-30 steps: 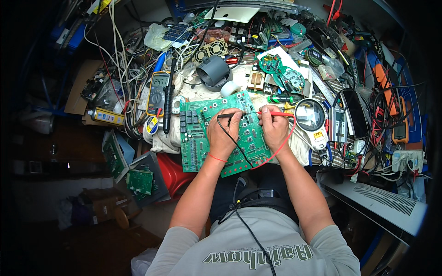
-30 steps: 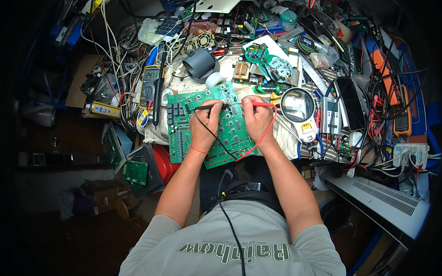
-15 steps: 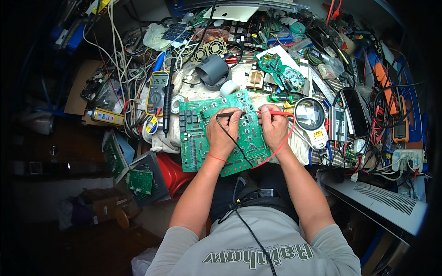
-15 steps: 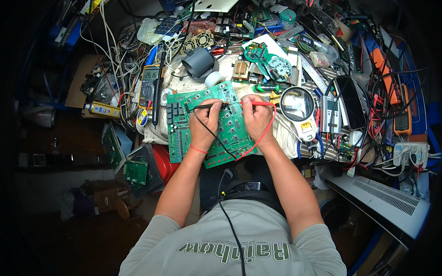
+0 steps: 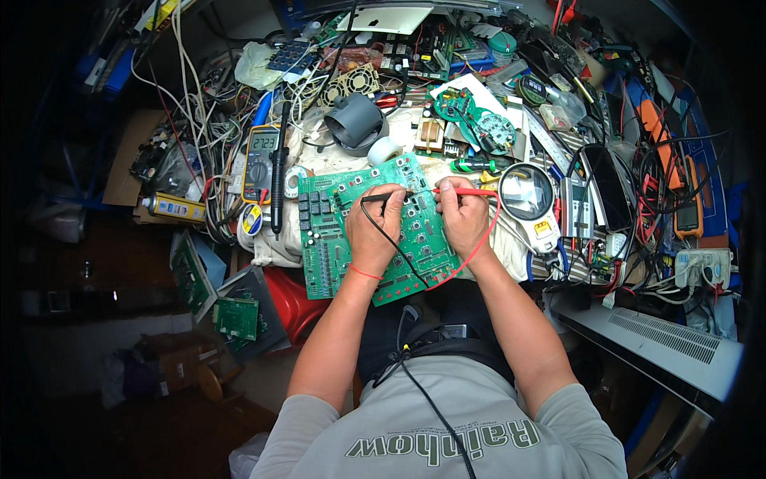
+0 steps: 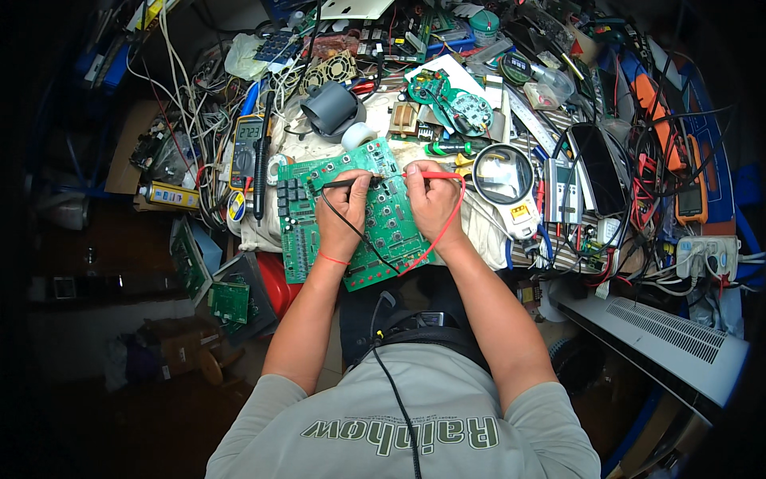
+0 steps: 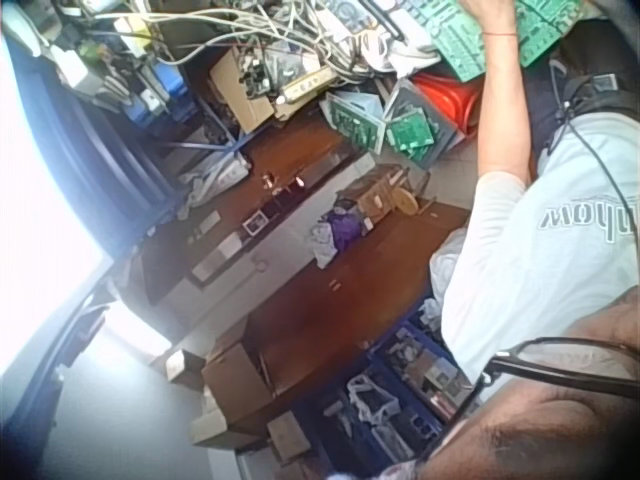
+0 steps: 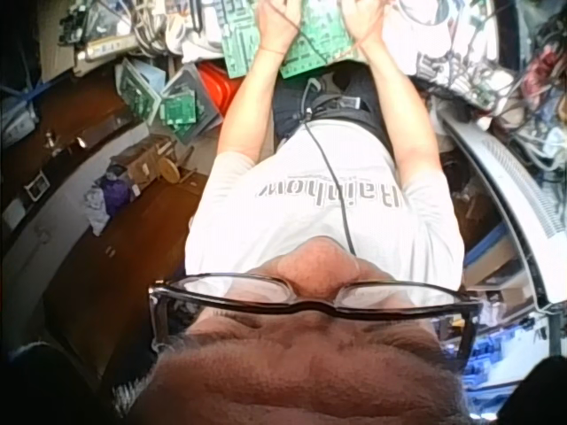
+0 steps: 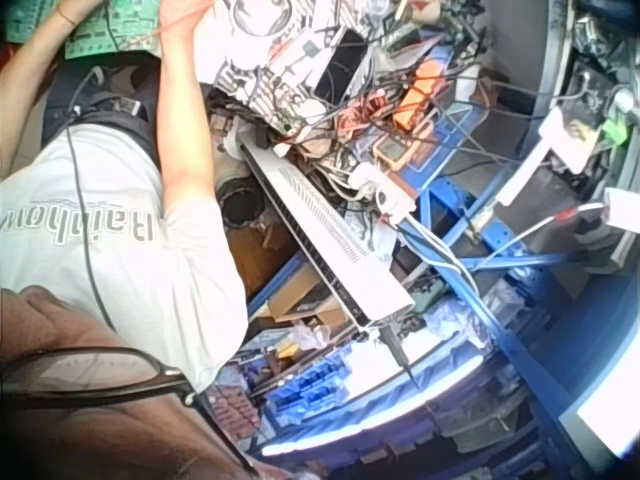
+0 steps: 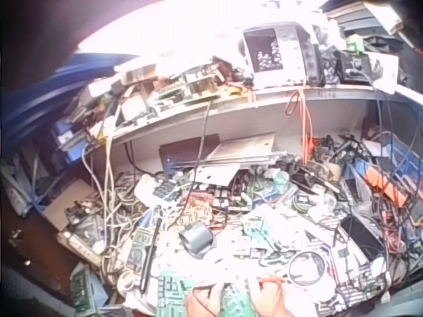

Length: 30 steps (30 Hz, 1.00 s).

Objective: The person uses a multimeter to test points on a green circuit board, then uses a soldering iron to reflow solder on several joints. They repeat testing and soldering steps on the same board.

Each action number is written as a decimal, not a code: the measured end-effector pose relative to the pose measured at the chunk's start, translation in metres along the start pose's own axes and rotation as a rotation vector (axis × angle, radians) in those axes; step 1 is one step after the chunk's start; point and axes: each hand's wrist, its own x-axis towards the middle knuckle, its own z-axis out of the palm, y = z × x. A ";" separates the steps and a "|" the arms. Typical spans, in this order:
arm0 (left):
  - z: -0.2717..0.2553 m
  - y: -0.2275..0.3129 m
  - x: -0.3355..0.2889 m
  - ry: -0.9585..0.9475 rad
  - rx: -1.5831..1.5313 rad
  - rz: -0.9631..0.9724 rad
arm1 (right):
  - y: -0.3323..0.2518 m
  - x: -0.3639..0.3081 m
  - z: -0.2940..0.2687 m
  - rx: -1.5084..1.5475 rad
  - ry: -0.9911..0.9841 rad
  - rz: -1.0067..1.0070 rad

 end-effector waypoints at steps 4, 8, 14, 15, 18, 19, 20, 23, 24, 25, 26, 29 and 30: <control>-0.001 0.001 0.000 -0.005 0.011 0.008 | -0.001 0.000 0.000 -0.013 -0.001 0.000; -0.001 0.000 0.000 -0.005 0.019 0.006 | -0.001 0.000 0.000 -0.022 -0.003 0.006; 0.000 -0.001 0.000 0.004 0.006 0.007 | -0.002 0.000 0.000 -0.018 0.000 0.016; 0.000 -0.001 0.000 0.005 0.006 0.009 | -0.002 0.000 0.000 -0.016 0.000 0.008; 0.000 -0.001 -0.001 0.003 0.007 0.005 | -0.003 0.000 -0.001 -0.020 0.002 0.013; 0.000 -0.001 -0.001 0.003 0.006 0.006 | -0.003 0.000 -0.001 -0.023 0.002 0.016; 0.000 -0.001 -0.001 0.004 0.005 0.006 | -0.003 0.000 -0.001 -0.025 0.001 0.019; 0.000 0.000 -0.001 0.005 -0.004 0.005 | -0.001 0.000 0.000 -0.012 0.006 0.013; 0.000 -0.001 -0.001 0.006 -0.005 0.006 | -0.001 0.000 0.000 -0.011 0.004 0.005; 0.000 -0.001 -0.001 0.006 -0.004 0.003 | 0.000 0.000 0.000 -0.011 0.003 0.008; 0.001 -0.001 -0.001 0.004 0.001 -0.003 | 0.000 0.000 0.000 -0.011 0.003 0.016; 0.001 -0.001 -0.001 0.006 0.002 0.002 | 0.001 0.001 0.000 -0.014 0.004 0.014; 0.001 -0.001 -0.001 0.006 0.000 0.006 | 0.001 0.000 0.000 -0.011 0.002 0.008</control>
